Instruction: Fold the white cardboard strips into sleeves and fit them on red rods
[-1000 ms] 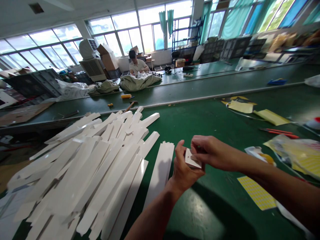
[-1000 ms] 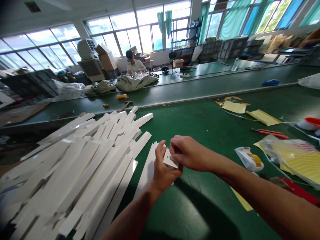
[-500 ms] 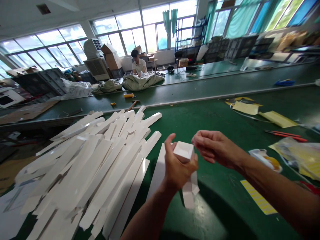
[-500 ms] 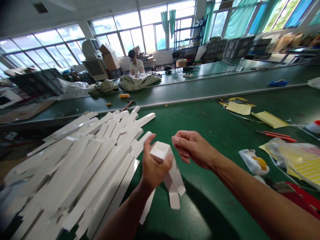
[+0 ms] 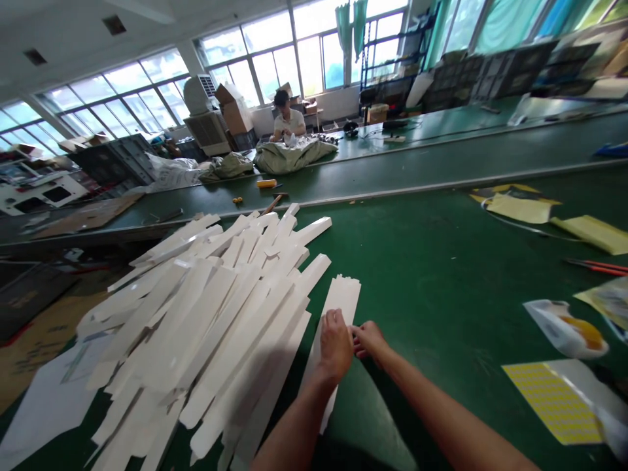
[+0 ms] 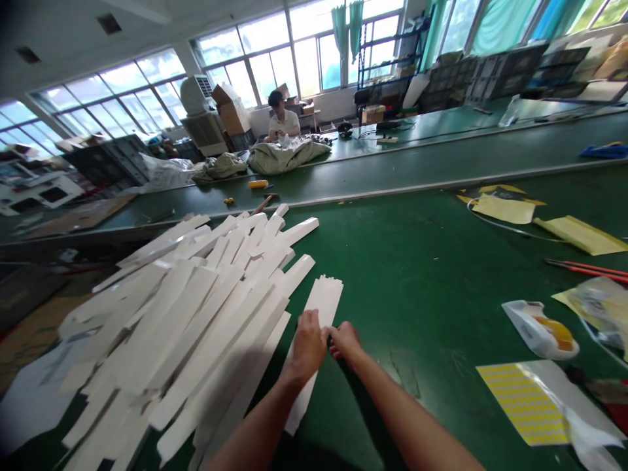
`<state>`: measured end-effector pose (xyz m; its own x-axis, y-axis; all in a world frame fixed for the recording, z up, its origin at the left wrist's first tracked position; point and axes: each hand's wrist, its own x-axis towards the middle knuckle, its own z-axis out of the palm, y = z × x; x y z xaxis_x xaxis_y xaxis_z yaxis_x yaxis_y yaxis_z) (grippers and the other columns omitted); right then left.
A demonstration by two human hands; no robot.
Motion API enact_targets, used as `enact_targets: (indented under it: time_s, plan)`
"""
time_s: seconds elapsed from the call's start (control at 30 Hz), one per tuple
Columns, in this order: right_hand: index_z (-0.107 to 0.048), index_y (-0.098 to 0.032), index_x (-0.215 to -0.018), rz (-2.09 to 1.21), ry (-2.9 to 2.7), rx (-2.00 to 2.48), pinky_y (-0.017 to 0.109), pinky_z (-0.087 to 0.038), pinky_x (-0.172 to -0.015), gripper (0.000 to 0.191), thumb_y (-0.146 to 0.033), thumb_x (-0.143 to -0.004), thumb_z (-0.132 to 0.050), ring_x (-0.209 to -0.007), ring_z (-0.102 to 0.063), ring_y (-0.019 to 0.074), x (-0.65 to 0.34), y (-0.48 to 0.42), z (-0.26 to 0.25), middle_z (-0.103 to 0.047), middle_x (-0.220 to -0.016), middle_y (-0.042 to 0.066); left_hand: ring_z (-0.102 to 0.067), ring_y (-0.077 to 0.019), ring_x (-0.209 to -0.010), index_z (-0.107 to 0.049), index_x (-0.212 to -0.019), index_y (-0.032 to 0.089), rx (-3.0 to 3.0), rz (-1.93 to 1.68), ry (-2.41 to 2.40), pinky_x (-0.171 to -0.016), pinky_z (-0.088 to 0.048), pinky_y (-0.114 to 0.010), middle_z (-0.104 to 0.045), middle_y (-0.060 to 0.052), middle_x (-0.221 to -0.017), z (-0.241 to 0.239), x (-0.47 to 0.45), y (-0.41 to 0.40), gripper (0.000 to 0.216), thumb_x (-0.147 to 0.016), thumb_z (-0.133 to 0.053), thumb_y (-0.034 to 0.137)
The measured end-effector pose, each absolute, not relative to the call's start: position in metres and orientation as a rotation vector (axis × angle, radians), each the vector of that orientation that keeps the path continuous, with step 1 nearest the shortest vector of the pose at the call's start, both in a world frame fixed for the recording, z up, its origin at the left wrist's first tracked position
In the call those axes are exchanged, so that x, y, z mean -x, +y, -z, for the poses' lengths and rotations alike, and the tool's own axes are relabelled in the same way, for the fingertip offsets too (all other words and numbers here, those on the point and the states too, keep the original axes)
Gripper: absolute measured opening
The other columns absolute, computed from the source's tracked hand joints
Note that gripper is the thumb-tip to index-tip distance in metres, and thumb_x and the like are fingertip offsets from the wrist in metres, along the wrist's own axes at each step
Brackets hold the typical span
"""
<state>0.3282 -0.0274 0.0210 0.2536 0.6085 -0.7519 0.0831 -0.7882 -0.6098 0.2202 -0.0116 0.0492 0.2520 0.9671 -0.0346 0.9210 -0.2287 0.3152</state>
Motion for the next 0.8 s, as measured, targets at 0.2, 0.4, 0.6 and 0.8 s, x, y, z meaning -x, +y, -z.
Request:
enact_targets:
  time_s: [0.2, 0.4, 0.6, 0.8]
  plan:
    - [-0.06, -0.013, -0.084, -1.631, -0.595, 1.95, 0.019, -0.045, -0.047, 0.028, -0.037, -0.097, -0.057, -0.051, -0.051, 0.0057, -0.325, -0.024, -0.022, -0.056, -0.066, -0.005, -0.056, -0.038, -0.117, -0.044, -0.136, 0.0, -2.044, -0.107, 1.978, -0.09, -0.05, -0.047, -0.058, -0.026, -0.123, -0.012, -0.225, -0.007, 0.078, -0.071, -0.078, 0.027]
    - [-0.061, -0.014, -0.08, -1.463, -0.568, 1.785, 0.022, -0.039, -0.045, 0.029, -0.04, -0.083, -0.071, -0.052, -0.056, 0.0112, -0.338, -0.03, -0.031, -0.061, -0.061, -0.001, -0.057, -0.0353, -0.119, -0.032, -0.145, 0.001, -2.078, -0.125, 1.93, -0.094, -0.048, -0.045, -0.058, -0.025, -0.126, -0.04, -0.229, -0.013, 0.081, -0.075, -0.067, 0.023]
    - [-0.068, -0.019, -0.107, -1.446, -0.555, 1.095, 0.039, -0.056, -0.083, 0.059, -0.069, -0.075, -0.066, -0.107, -0.066, 0.0293, -0.376, -0.038, -0.092, -0.072, -0.113, 0.013, -0.048, -0.0345, -0.133, -0.029, -0.147, -0.002, -2.054, -0.446, 1.53, -0.111, -0.04, -0.04, -0.047, -0.027, -0.144, -0.093, -0.246, -0.043, 0.095, -0.066, -0.072, 0.022]
    - [-0.069, -0.019, -0.11, -1.378, -0.439, 0.878, 0.041, -0.057, -0.086, 0.065, -0.045, -0.055, -0.091, -0.096, -0.07, 0.0278, -0.387, -0.047, -0.146, -0.076, -0.102, 0.01, -0.043, -0.0375, -0.138, -0.029, -0.145, -0.007, -1.915, -0.754, 1.337, -0.115, -0.037, -0.042, -0.043, -0.03, -0.146, -0.113, -0.278, -0.059, 0.099, -0.06, -0.071, 0.019]
